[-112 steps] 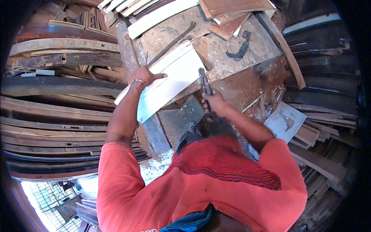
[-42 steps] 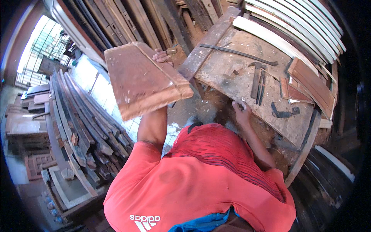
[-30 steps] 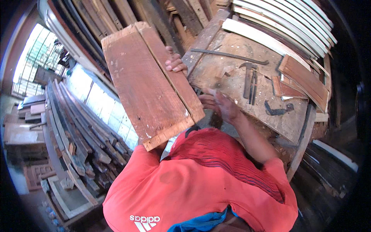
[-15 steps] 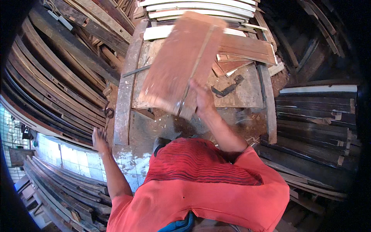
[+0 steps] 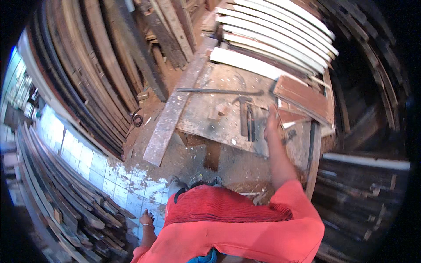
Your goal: The person uses pliers and a hammer to remove metal staples from wood planks, walks through a workshop, and applies liquid from a bottle to a small plastic item.
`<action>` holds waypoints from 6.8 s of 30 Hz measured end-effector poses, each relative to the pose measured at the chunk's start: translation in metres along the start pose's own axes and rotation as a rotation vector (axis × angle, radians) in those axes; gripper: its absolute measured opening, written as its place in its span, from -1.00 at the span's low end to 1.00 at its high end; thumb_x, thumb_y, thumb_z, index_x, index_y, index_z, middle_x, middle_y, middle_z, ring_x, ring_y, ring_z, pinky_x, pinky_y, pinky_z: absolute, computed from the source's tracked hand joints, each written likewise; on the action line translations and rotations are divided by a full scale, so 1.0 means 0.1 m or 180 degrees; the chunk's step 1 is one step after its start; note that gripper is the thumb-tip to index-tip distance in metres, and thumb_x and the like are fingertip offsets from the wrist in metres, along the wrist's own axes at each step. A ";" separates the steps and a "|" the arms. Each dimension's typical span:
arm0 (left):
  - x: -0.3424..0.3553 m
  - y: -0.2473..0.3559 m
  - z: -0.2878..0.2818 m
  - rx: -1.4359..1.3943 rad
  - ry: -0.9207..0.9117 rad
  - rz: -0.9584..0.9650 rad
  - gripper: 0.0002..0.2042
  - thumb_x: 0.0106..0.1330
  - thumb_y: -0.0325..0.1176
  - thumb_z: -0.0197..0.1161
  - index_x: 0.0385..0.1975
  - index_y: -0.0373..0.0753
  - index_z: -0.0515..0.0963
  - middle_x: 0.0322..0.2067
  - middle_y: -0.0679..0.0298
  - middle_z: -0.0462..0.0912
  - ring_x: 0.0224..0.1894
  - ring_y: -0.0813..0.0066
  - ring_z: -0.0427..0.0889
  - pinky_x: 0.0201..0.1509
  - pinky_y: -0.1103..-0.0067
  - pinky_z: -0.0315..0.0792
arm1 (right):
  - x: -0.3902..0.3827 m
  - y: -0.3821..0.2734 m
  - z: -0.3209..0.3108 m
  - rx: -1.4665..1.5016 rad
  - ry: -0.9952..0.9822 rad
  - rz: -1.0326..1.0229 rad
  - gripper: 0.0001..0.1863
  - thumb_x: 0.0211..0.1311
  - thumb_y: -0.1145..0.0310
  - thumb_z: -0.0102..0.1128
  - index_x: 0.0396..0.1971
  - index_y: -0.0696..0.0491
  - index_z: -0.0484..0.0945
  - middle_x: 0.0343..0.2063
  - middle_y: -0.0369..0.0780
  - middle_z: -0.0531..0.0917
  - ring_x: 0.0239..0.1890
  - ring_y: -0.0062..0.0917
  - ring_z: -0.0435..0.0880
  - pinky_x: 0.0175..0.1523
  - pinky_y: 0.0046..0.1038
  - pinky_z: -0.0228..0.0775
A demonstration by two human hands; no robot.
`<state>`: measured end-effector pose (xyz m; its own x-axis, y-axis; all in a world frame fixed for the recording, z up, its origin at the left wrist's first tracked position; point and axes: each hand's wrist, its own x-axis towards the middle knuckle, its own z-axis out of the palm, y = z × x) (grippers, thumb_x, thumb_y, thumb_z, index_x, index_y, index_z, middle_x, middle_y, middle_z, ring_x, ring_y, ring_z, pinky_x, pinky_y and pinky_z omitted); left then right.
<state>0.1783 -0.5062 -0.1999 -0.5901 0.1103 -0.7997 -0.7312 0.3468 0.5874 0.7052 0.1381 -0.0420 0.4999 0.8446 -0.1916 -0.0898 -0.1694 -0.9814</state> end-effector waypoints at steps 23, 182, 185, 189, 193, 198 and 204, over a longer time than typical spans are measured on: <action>-1.59 3.28 -2.08 0.3369 -0.1130 0.3769 -0.33 -0.12 0.14 0.59 -0.04 -0.14 0.62 -0.08 0.20 0.68 -0.03 0.17 0.66 0.02 0.31 0.50 | -5.69 1.35 3.60 -0.3732 -0.5477 -0.1617 -0.52 0.20 0.03 0.40 -0.04 0.08 0.69 -0.24 -0.09 0.76 -0.18 -0.31 0.72 0.06 -0.34 0.53; 18.39 29.82 -0.95 0.2950 -0.3688 0.5369 -0.58 0.05 -0.30 0.58 -0.08 -0.23 0.65 -0.27 0.17 0.75 -0.24 0.26 0.76 -0.15 0.41 0.61 | -11.87 3.59 31.88 -0.2522 -0.0675 0.0478 -0.52 0.21 0.00 0.37 -0.09 0.11 0.72 -0.25 -0.10 0.78 -0.18 -0.39 0.73 -0.05 -0.30 0.55; 19.32 29.75 -0.37 0.2873 -0.3217 0.4264 -0.65 0.16 -0.31 0.54 -0.08 -0.26 0.66 -0.28 0.15 0.77 -0.25 0.35 0.76 -0.14 0.46 0.60 | -11.74 3.48 32.25 -0.2062 -0.0530 0.0819 -0.52 0.20 0.00 0.38 -0.13 0.14 0.72 -0.24 -0.07 0.77 -0.17 -0.39 0.72 -0.01 -0.32 0.54; 20.03 29.94 0.27 0.2332 -0.3477 0.2725 -0.73 0.31 -0.36 0.44 -0.12 -0.40 0.66 -0.25 0.20 0.76 -0.18 0.53 0.71 -0.07 0.57 0.57 | -12.02 3.83 32.30 -0.2898 -0.0380 0.0831 -0.56 0.23 -0.05 0.31 -0.13 0.01 0.73 -0.07 -0.04 0.72 0.00 -0.22 0.69 0.09 -0.25 0.53; 19.51 30.48 1.14 0.2826 -0.4654 0.2114 -0.80 0.32 -0.41 0.42 -0.16 -0.39 0.66 -0.27 0.26 0.74 -0.20 0.57 0.67 -0.04 0.61 0.55 | -12.65 4.55 31.74 -0.4145 -0.0943 0.1272 -0.51 0.31 -0.09 0.16 -0.09 0.03 0.70 -0.09 -0.07 0.74 -0.06 -0.16 0.72 0.06 -0.18 0.56; 18.41 31.03 2.08 0.3963 -0.7049 0.2245 -0.81 0.27 -0.39 0.42 -0.21 -0.35 0.69 -0.29 0.20 0.72 -0.08 0.35 0.65 0.02 0.42 0.51 | -13.30 4.12 32.17 -0.2226 0.0911 0.3500 -0.57 0.20 0.01 0.33 -0.30 0.13 0.70 -0.51 -0.13 0.73 -0.55 -0.43 0.70 -0.44 -0.32 0.62; 17.37 30.98 2.54 0.3095 -1.0300 0.0516 -0.76 0.28 -0.34 0.33 -0.16 -0.36 0.64 -0.12 0.06 0.66 0.13 0.02 0.54 0.30 0.20 0.31 | -13.26 4.51 32.68 -0.2003 0.0703 0.2527 -0.59 0.24 0.03 0.16 -0.32 0.12 0.70 -0.46 -0.10 0.74 -0.44 -0.37 0.75 -0.25 -0.32 0.62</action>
<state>-3.0249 0.9967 0.1994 0.8127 -0.4687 0.3462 -0.3501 0.0822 0.9331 -2.8132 0.6007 -0.2591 0.6458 0.2728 -0.7131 -0.0280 -0.9249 -0.3792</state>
